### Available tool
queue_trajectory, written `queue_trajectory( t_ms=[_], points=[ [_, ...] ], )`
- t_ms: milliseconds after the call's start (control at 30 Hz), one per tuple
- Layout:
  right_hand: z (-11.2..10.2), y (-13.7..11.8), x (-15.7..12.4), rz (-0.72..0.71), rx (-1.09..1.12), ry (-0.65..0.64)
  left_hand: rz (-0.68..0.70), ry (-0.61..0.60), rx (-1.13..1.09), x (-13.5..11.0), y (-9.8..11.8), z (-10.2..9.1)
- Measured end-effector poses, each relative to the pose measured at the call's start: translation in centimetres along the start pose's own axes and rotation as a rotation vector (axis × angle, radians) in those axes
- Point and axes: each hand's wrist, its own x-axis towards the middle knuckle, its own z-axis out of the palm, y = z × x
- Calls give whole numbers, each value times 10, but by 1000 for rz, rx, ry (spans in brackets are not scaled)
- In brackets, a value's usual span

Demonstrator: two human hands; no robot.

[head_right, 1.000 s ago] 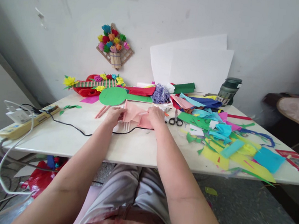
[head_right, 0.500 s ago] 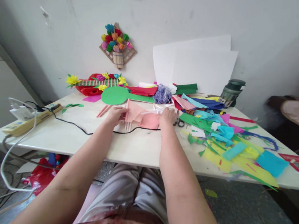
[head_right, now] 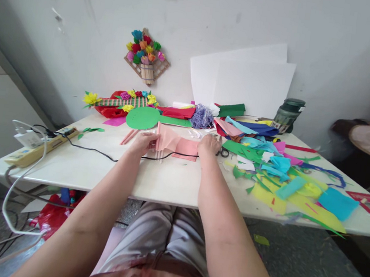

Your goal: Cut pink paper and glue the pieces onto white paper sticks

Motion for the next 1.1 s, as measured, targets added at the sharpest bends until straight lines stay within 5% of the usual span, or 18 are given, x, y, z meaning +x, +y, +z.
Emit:
queue_trajectory(
  t_ms=[267,433,533,700,1100],
  points=[
    [-4,0,-5,5,91,125,-14,15,23,1,-1,-1],
    [-6,2,0,-25,332,107,7,2,54,5,-4,-5],
    [-3,-2,2,-101,665,58,28,2,68,6,-6,-7],
    [-1,-11,-6,-199,1272,-215,5,-33,76,4,-5,-7],
    [-4,-18,-11,-133,1502,-290,24,-74,77,9,-8,-11]
  ],
)
